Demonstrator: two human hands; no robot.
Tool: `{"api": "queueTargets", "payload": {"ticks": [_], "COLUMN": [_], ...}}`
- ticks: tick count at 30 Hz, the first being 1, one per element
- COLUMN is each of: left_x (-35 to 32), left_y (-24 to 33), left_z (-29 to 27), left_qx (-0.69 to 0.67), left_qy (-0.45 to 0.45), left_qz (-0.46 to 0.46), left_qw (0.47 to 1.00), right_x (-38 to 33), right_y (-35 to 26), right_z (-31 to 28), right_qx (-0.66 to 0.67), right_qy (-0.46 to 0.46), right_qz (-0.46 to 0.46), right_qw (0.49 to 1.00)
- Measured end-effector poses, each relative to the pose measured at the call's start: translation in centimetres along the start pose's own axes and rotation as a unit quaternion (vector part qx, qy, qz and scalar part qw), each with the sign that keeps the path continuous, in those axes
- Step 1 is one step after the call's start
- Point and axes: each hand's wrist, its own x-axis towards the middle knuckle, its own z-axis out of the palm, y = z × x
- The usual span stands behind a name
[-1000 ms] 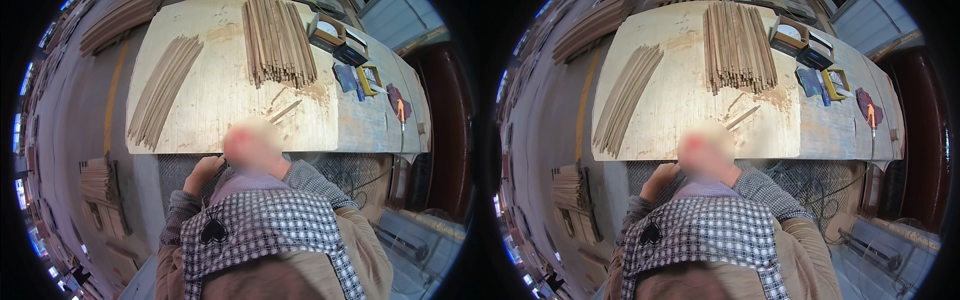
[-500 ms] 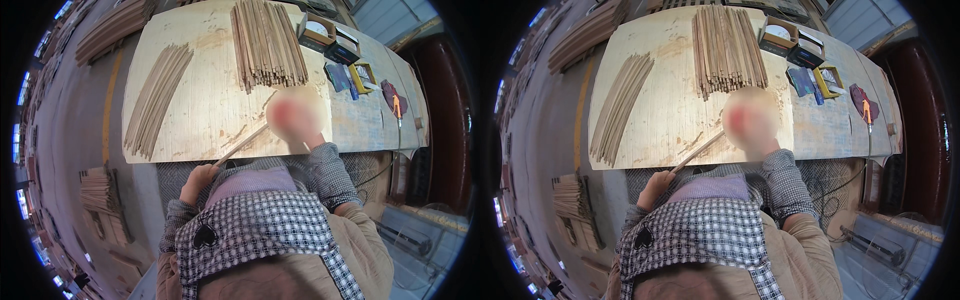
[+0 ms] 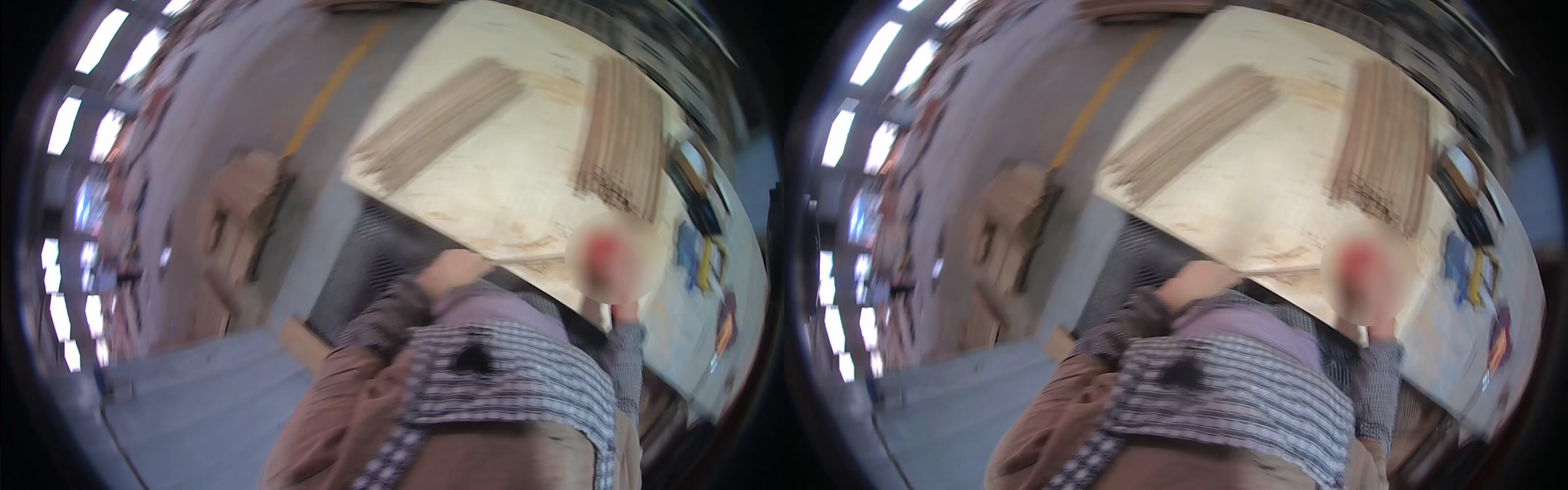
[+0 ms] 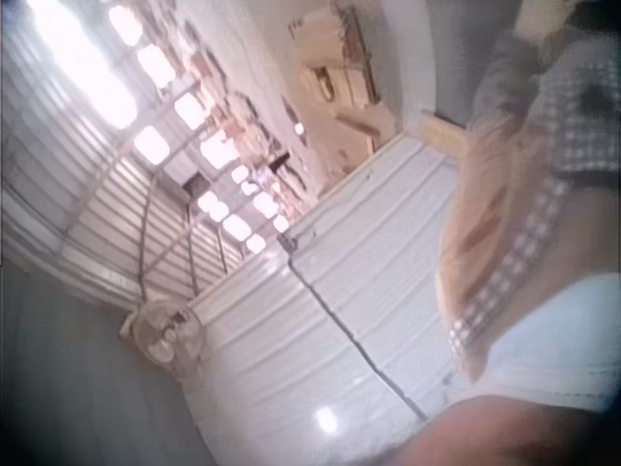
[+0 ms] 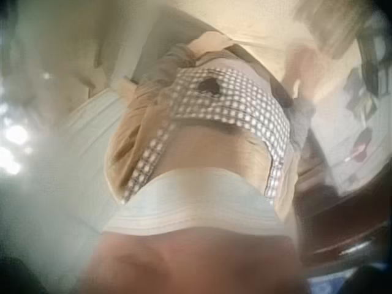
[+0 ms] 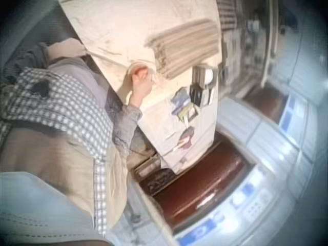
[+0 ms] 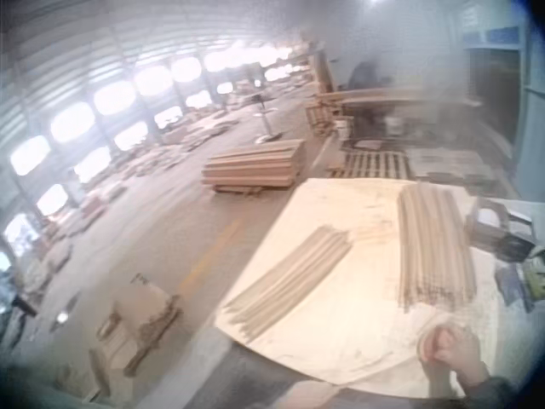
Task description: The person sands wooden rods using a handheld power sander, handling them one at a time and moving the sander along their length while rotating them to cover all sides.
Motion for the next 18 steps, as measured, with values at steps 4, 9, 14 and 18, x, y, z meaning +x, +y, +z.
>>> {"api": "queueTargets", "payload": {"ticks": [4, 9, 14, 18], "left_x": [-0.2, -0.9, -0.2, -0.4], "left_y": [0.0, -0.1, -0.8, -0.6], "left_z": [1.5, 1.6, 4.5, 3.9], "left_qx": [-0.006, -0.027, -0.035, -0.061], "left_qy": [0.057, 0.109, 0.184, 0.199], "left_qz": [-0.043, -0.114, -0.111, -0.120], "left_qw": [0.997, 0.987, 0.976, 0.971], "right_x": [-1.3, -2.4, -3.1, -1.0], "right_y": [-3.1, -11.3, -9.0, -2.7], "right_z": [4.0, 5.8, 6.3, 3.7], "right_qx": [-0.050, -0.252, -0.312, -0.104], "right_qy": [-0.033, -0.024, 0.019, -0.103], "right_qz": [-0.151, -0.269, -0.286, 0.044], "right_qw": [0.987, 0.929, 0.906, 0.988]}}
